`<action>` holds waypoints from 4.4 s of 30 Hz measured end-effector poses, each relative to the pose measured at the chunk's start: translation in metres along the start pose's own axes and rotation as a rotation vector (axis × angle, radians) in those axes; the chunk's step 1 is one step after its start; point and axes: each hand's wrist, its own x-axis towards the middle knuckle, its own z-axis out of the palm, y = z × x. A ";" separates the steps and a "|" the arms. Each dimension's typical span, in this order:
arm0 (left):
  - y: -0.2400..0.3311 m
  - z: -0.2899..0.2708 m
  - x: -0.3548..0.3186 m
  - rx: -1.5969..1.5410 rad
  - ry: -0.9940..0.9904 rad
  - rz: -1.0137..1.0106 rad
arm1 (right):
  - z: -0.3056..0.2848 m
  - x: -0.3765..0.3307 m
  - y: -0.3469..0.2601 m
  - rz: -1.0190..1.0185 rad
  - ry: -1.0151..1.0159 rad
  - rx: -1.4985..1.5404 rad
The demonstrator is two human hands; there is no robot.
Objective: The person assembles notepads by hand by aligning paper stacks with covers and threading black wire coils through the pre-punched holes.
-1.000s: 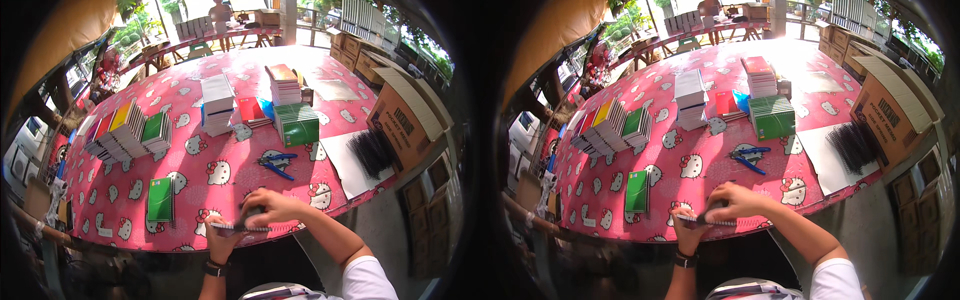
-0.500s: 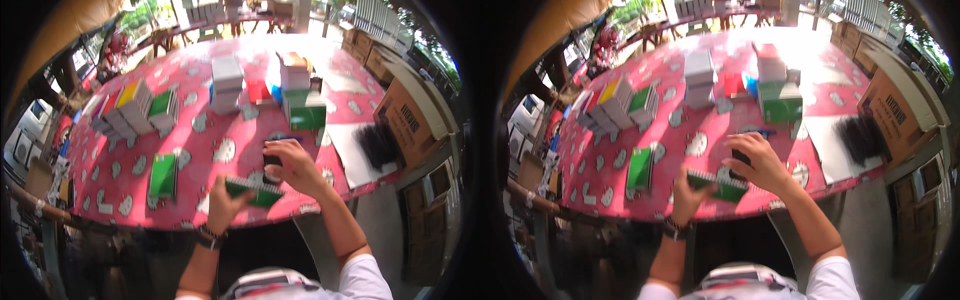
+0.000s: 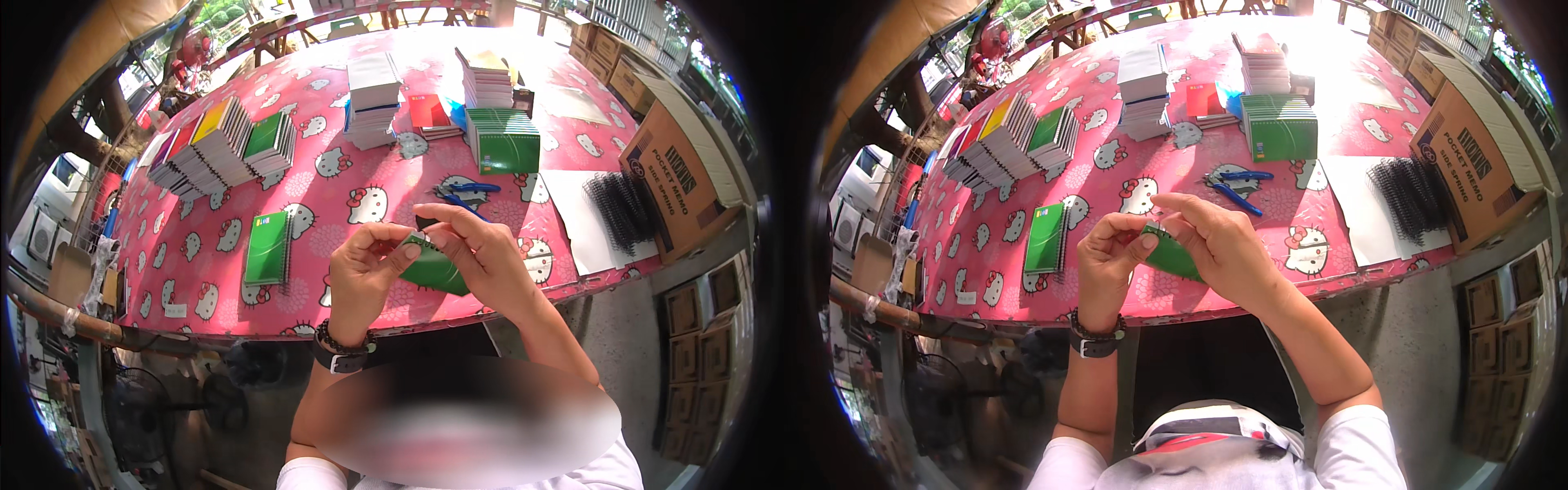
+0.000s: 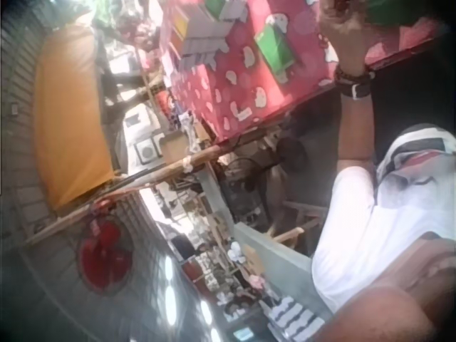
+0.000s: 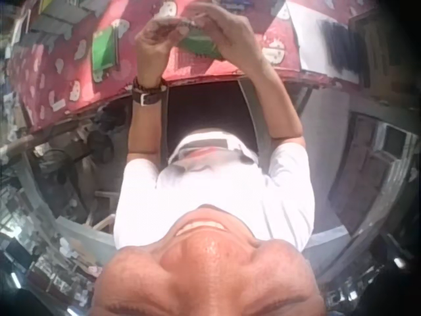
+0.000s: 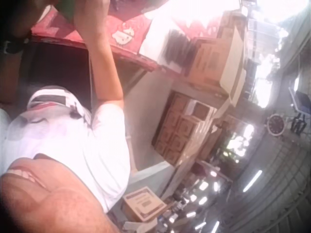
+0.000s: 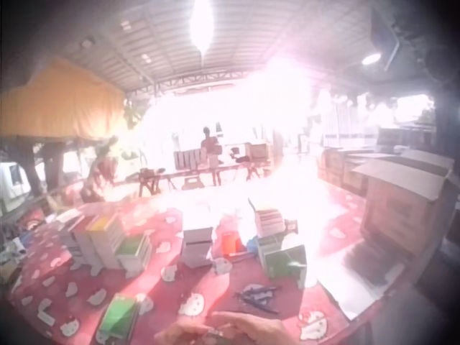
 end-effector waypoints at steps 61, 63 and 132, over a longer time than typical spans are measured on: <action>-0.048 -0.219 -0.045 1.196 0.887 -0.077 | -0.002 -0.057 0.091 -0.032 0.137 -0.434; -0.062 -0.252 -0.054 0.960 0.862 0.040 | -0.002 -0.065 0.097 -0.013 0.299 -0.412; 0.021 -0.071 -0.234 0.437 -0.585 -1.009 | -0.018 -0.237 0.013 0.263 -0.897 0.097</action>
